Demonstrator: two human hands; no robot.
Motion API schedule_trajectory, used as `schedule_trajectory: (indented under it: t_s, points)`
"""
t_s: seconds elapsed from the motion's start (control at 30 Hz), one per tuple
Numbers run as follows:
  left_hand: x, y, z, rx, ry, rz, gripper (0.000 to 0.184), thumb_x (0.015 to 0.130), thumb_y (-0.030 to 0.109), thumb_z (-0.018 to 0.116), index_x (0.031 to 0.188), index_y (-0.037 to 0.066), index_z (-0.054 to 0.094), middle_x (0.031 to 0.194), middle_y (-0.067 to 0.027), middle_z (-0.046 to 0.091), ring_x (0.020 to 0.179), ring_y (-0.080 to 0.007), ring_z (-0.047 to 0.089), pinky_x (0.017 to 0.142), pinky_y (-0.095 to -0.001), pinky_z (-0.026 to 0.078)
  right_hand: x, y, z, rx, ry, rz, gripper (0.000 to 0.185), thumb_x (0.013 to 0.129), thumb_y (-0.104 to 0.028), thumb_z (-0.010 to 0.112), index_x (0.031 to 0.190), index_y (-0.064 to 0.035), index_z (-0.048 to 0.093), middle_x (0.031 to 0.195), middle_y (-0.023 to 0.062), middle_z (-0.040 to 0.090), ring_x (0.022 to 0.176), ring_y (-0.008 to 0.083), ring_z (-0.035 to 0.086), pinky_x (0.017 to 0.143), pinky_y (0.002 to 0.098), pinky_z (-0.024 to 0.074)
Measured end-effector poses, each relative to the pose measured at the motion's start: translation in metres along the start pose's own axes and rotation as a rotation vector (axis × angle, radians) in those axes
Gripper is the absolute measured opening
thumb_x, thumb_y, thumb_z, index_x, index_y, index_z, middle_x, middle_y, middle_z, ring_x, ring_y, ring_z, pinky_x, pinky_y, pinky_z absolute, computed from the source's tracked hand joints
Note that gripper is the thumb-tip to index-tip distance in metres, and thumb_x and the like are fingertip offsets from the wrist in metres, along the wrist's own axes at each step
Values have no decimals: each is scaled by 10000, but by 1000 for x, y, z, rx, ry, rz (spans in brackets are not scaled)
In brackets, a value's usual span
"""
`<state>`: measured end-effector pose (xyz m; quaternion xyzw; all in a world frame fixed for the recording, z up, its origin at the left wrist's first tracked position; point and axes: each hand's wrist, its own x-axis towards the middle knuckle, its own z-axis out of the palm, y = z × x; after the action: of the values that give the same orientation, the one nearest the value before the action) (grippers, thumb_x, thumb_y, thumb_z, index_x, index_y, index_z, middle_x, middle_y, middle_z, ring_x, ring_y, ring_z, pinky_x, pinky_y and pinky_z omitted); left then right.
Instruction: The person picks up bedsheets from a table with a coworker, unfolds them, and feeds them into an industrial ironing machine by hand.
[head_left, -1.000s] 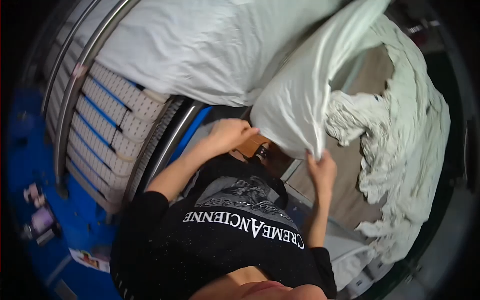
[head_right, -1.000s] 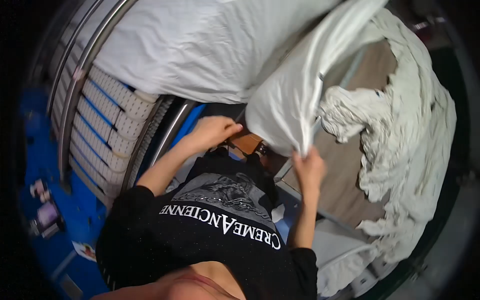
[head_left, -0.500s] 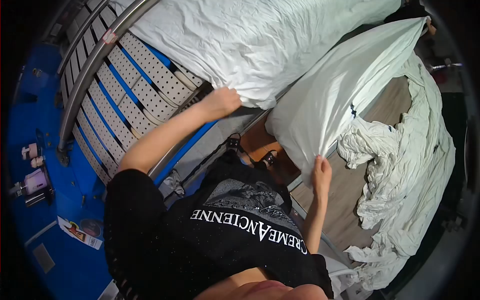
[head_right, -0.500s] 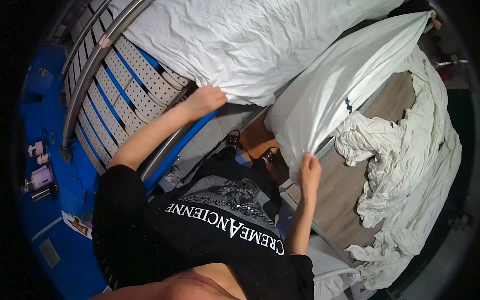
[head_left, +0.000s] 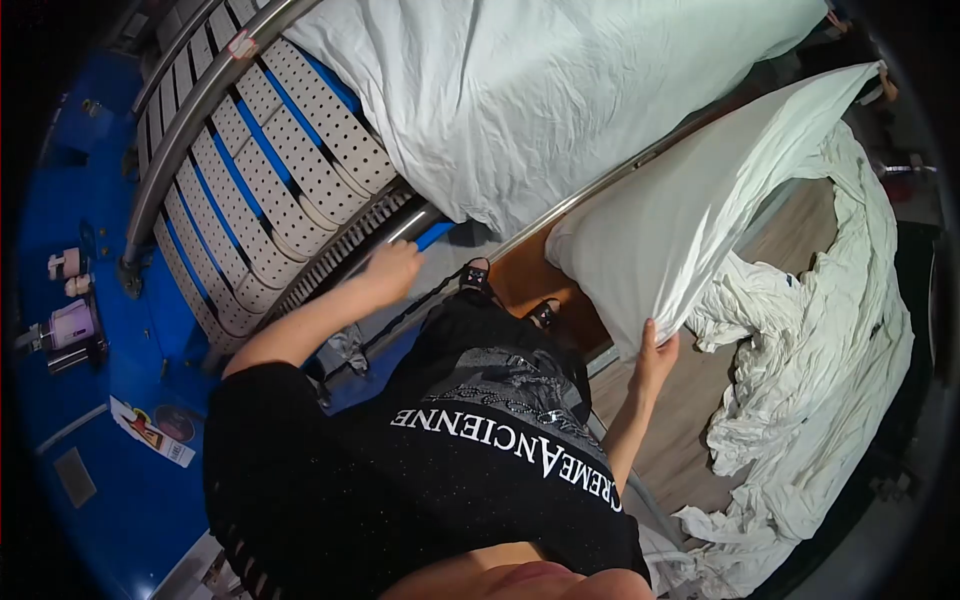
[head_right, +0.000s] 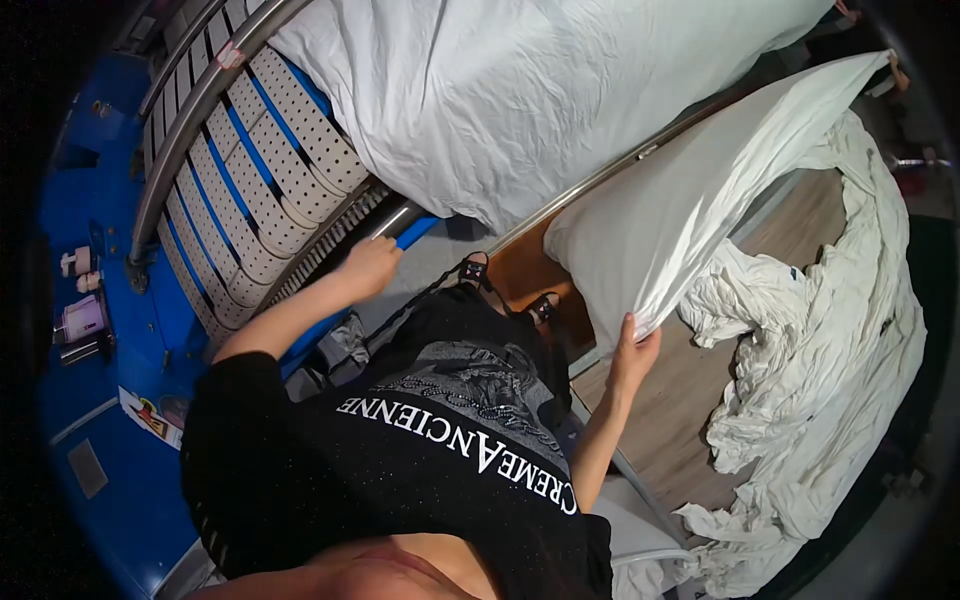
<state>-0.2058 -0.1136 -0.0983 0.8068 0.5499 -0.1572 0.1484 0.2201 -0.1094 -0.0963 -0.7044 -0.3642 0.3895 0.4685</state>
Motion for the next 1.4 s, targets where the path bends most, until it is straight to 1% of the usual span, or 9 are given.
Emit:
schedule_trajectory:
  t_s: [0.13, 0.3, 0.47, 0.8, 0.87, 0.9, 1.0, 1.2, 1.4]
  points:
    - [30, 19, -10, -684, 370, -293, 170, 766, 181, 602, 843, 29, 596, 787, -121, 600, 750, -252, 590, 625, -352, 446, -4, 8, 17, 17, -49, 57, 342, 821, -143, 609, 1078, 49, 492, 990, 105, 575, 872, 151, 526, 795, 274, 416]
    - [89, 19, -28, -818, 306, -620, 396, 869, 356, 477, 699, 25, 614, 551, -95, 581, 558, -267, 591, 562, -365, 445, -6, 5, 20, -45, -95, 17, 316, 831, -132, 592, 1070, 46, 487, 994, 104, 570, 885, 150, 522, 801, 274, 413]
    - [107, 17, -2, -640, 751, -626, 426, 874, 334, 463, 627, 12, 592, 563, -164, 568, 559, -333, 580, 526, -413, 445, 0, -4, 17, -72, -135, 10, 306, 840, -121, 573, 1077, 48, 480, 1006, 112, 566, 911, 159, 520, 822, 277, 404]
    - [37, 29, -60, -1115, 589, -473, 412, 908, 283, 447, 615, 21, 572, 495, -74, 542, 475, -180, 556, 499, -297, 429, 10, 0, 22, -36, -105, -81, 280, 839, -121, 572, 1043, 58, 504, 957, 105, 585, 849, 154, 535, 781, 276, 420]
    - [24, 25, -48, -1084, 273, -514, 387, 923, 297, 418, 718, 11, 578, 567, -72, 564, 523, -144, 556, 524, -273, 432, 17, 9, 24, 113, -75, 57, 270, 834, -138, 589, 1019, 46, 517, 928, 85, 588, 825, 140, 537, 746, 264, 426]
    - [20, 38, -62, -1252, 164, -447, 341, 922, 275, 429, 780, 6, 584, 627, -77, 586, 551, -139, 564, 534, -267, 433, 17, 13, 27, 219, -19, 182, 269, 829, -169, 606, 1002, 22, 530, 899, 65, 585, 796, 126, 531, 694, 253, 425]
    - [16, 101, -157, -1149, 784, 12, 206, 844, 92, 569, 994, -23, 489, 954, -85, 579, 751, -122, 579, 626, -232, 442, 41, 43, 27, 228, 18, 330, 322, 821, -200, 582, 1020, 51, 550, 893, 88, 606, 803, 147, 555, 683, 285, 439]
    - [-10, 176, -282, -856, 2128, 1360, 216, 787, 253, 587, 769, 108, 428, 765, 8, 342, 670, -110, 394, 575, -227, 363, 67, 22, 27, 44, 5, 206, 312, 794, -185, 570, 1009, 41, 573, 894, 75, 619, 802, 136, 550, 716, 278, 427]
    - [0, 179, -279, -720, 2082, 1296, 195, 778, 229, 577, 784, 84, 448, 824, 14, 331, 717, -97, 376, 583, -200, 341, 67, 29, 27, -16, 28, 226, 261, 779, -172, 560, 942, 31, 582, 829, 56, 614, 741, 140, 550, 681, 291, 429]
